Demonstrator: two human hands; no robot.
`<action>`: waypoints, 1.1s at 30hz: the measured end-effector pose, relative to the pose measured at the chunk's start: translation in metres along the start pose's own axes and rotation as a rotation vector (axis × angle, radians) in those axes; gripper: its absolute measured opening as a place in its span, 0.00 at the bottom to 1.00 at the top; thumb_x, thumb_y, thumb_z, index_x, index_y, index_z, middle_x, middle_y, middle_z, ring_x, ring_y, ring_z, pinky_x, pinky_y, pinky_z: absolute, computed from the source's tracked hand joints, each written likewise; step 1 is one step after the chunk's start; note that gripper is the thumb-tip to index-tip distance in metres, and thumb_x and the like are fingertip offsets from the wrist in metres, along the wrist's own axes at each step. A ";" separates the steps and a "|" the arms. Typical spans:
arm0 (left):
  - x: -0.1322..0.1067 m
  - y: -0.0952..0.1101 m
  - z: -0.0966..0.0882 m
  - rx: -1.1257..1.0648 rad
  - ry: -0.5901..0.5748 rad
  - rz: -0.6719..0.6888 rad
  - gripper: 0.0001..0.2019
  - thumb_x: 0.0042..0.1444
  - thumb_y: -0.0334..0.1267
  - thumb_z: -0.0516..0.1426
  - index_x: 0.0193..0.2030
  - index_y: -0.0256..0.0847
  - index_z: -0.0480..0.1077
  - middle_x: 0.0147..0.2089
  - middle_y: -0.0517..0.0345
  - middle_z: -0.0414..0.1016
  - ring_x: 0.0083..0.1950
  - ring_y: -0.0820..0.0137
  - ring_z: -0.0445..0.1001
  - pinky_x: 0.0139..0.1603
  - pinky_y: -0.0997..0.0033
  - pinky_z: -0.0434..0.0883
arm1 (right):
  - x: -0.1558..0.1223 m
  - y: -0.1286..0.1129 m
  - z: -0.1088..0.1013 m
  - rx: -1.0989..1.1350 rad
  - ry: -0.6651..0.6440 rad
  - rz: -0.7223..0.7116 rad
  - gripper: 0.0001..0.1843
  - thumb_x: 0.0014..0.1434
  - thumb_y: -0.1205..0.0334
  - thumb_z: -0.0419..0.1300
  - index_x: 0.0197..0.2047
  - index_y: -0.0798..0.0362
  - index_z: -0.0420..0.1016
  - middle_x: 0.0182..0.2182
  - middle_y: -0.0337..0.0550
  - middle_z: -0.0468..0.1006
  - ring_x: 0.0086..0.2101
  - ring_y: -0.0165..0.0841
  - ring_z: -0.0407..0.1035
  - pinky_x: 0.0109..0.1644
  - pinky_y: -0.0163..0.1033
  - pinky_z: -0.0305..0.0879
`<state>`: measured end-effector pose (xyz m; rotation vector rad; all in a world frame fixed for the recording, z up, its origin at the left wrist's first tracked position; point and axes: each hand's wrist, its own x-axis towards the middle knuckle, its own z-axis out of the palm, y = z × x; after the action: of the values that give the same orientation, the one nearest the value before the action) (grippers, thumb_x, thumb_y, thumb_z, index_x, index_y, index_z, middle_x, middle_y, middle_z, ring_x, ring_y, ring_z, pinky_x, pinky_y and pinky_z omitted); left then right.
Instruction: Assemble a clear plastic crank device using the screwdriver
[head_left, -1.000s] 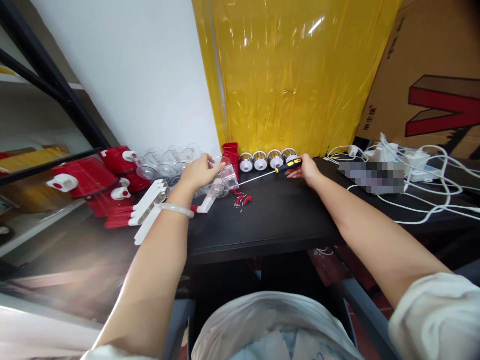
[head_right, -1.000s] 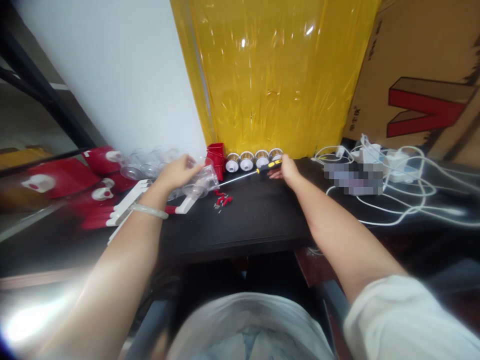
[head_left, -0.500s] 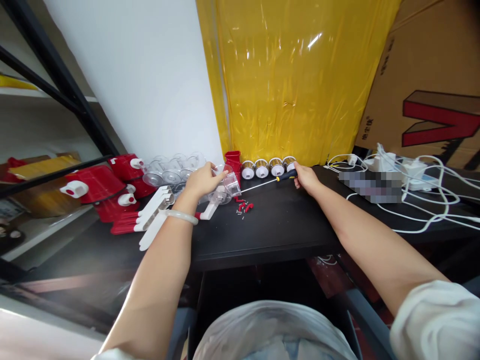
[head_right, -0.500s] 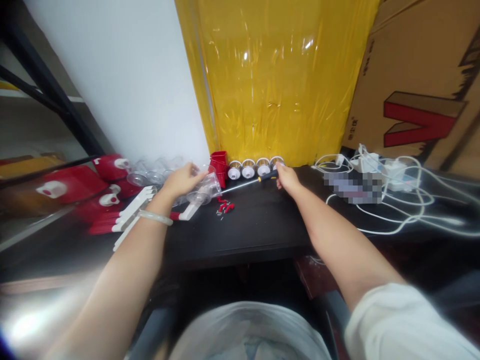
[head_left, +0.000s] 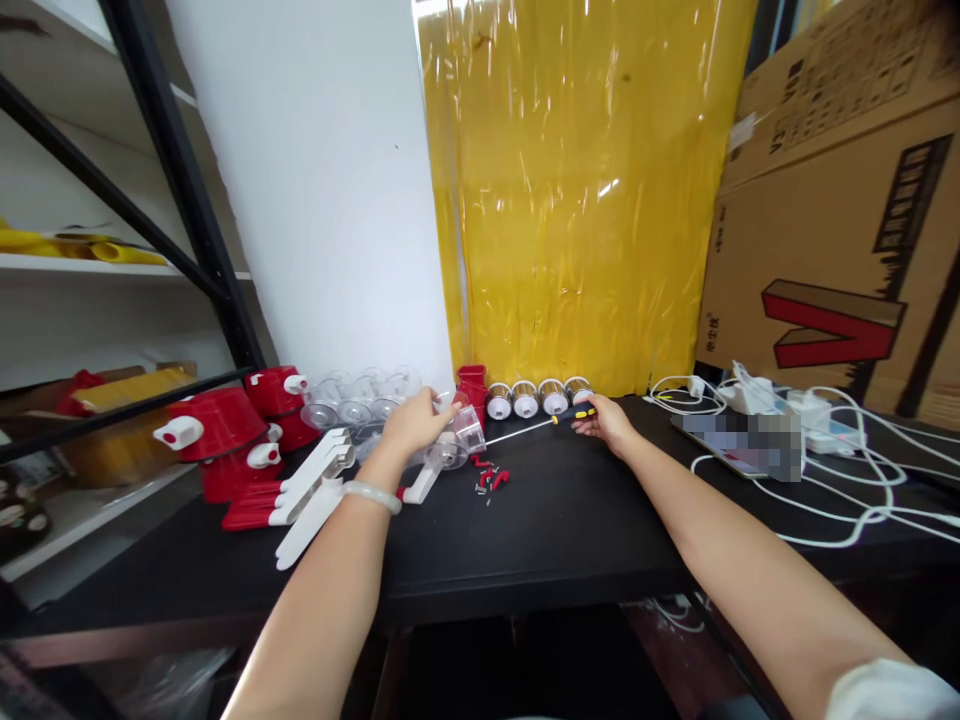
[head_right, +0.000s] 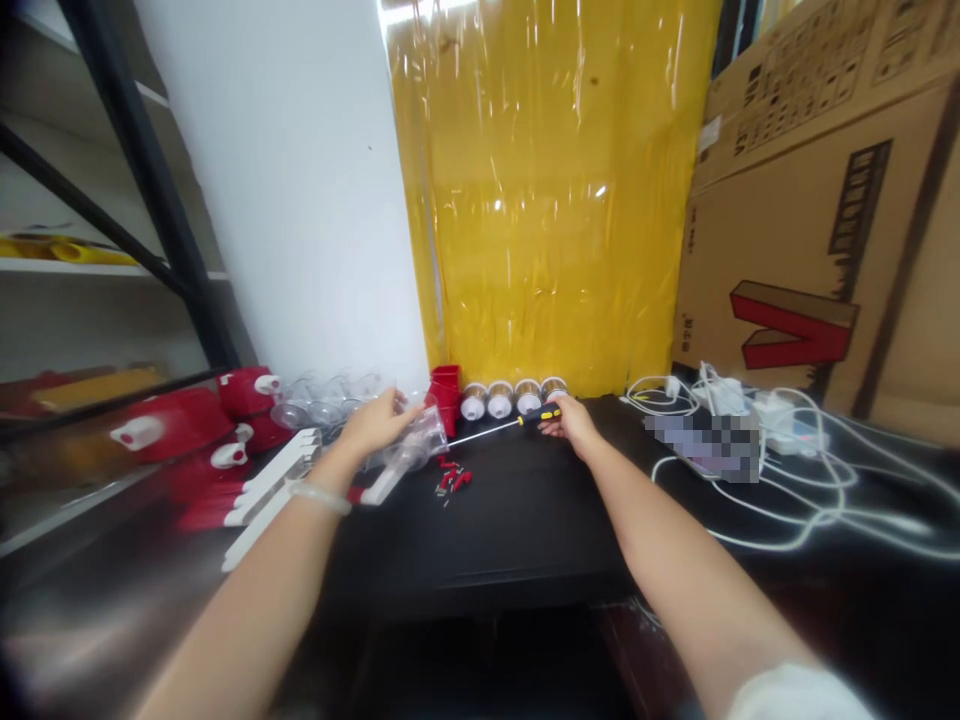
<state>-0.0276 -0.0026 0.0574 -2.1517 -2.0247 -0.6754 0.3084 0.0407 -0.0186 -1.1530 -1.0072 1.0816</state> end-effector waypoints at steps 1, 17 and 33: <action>0.000 0.000 0.001 0.004 0.013 -0.002 0.33 0.55 0.69 0.45 0.48 0.42 0.67 0.48 0.45 0.79 0.46 0.52 0.77 0.41 0.61 0.68 | 0.002 0.002 -0.001 -0.021 0.002 -0.013 0.13 0.66 0.60 0.47 0.34 0.55 0.68 0.14 0.42 0.74 0.13 0.28 0.67 0.18 0.28 0.58; 0.000 -0.001 0.004 -0.003 0.003 -0.016 0.36 0.55 0.70 0.43 0.53 0.41 0.66 0.50 0.43 0.78 0.49 0.52 0.77 0.44 0.60 0.68 | 0.003 0.000 -0.003 0.041 -0.003 0.030 0.13 0.62 0.67 0.46 0.36 0.57 0.71 0.21 0.44 0.78 0.19 0.31 0.74 0.23 0.30 0.64; -0.003 0.003 0.002 -0.020 0.013 -0.041 0.34 0.56 0.69 0.44 0.52 0.42 0.68 0.51 0.45 0.78 0.49 0.52 0.77 0.45 0.59 0.68 | 0.003 -0.002 -0.004 0.022 -0.003 0.022 0.15 0.63 0.64 0.42 0.36 0.54 0.70 0.22 0.43 0.79 0.19 0.31 0.74 0.22 0.31 0.64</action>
<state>-0.0242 -0.0046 0.0548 -2.1160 -2.0690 -0.7159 0.3132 0.0431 -0.0166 -1.1475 -0.9839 1.1098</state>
